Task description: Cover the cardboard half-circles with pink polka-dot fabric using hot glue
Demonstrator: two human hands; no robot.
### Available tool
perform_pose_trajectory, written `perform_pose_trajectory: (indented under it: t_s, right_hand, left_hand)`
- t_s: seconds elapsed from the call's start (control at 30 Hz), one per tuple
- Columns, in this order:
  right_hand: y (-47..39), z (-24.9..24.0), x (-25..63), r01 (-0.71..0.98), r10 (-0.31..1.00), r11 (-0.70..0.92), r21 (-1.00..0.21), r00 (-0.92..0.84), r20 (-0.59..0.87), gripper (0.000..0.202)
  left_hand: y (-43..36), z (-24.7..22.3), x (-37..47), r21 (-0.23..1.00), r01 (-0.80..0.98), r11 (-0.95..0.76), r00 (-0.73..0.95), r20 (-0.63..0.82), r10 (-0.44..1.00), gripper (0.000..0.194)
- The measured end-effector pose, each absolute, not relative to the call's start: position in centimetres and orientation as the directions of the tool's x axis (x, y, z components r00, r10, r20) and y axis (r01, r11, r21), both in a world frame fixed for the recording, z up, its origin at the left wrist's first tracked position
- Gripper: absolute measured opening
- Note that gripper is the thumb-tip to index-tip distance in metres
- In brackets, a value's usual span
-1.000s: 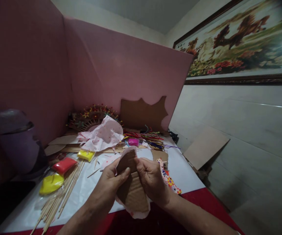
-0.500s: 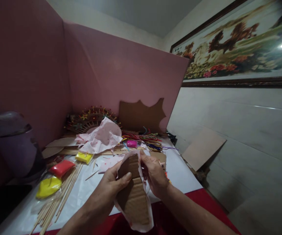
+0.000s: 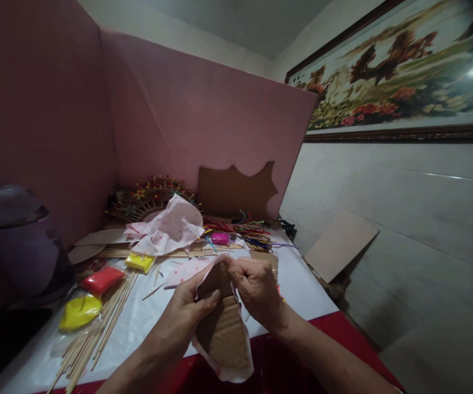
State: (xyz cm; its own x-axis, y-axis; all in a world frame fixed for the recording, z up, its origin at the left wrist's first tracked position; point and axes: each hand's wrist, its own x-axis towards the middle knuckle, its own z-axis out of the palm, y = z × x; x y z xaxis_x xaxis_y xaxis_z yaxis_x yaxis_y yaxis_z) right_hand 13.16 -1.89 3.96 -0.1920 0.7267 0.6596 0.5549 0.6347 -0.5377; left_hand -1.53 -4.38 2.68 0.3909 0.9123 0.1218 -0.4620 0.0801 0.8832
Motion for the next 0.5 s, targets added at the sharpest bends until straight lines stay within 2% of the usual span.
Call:
perform_pose_trajectory:
  t_s: [0.1,0.17,0.2,0.27,0.37,0.43,0.5]
  right_hand:
    - [-1.7,4.1,13.2,0.664,0.701,0.630,-0.403,-0.263,0.663,0.047]
    - [-1.6,4.3,13.4,0.672,0.722,0.618,-0.408,-0.279,0.633,0.048]
    - [-1.6,4.4,13.5,0.650,0.744,0.609,-0.455,-0.269,0.611,0.051]
    - [-1.6,4.7,13.9,0.537,0.807,0.569,-0.623,-0.220,0.548,0.060]
    - [-1.6,4.8,14.5,0.242,0.911,0.409,-0.880,-0.152,0.382,0.066]
    - [-1.9,4.4,14.7,0.054,0.955,0.256,-0.965,-0.167,0.244,0.058]
    - [-2.4,3.7,14.7,-0.070,0.973,0.114,-0.991,-0.196,0.126,0.048]
  left_hand:
    - [-4.3,2.6,-1.5,0.875,-0.477,0.082,0.381,0.122,0.916,0.036]
    - [-4.3,2.7,-1.5,0.866,-0.483,0.130,0.398,0.085,0.913,0.034]
    - [-4.3,2.8,-1.6,0.861,-0.486,0.153,0.406,0.068,0.911,0.034]
    - [-4.4,3.1,-1.8,0.845,-0.504,0.178,0.407,0.050,0.912,0.041]
    - [-4.5,3.7,-2.0,0.809,-0.568,0.153,0.356,0.074,0.932,0.060]
    - [-4.4,3.9,-2.2,0.794,-0.593,0.137,0.327,0.083,0.941,0.064]
    - [-4.4,4.1,-2.3,0.796,-0.588,0.144,0.329,0.072,0.942,0.062]
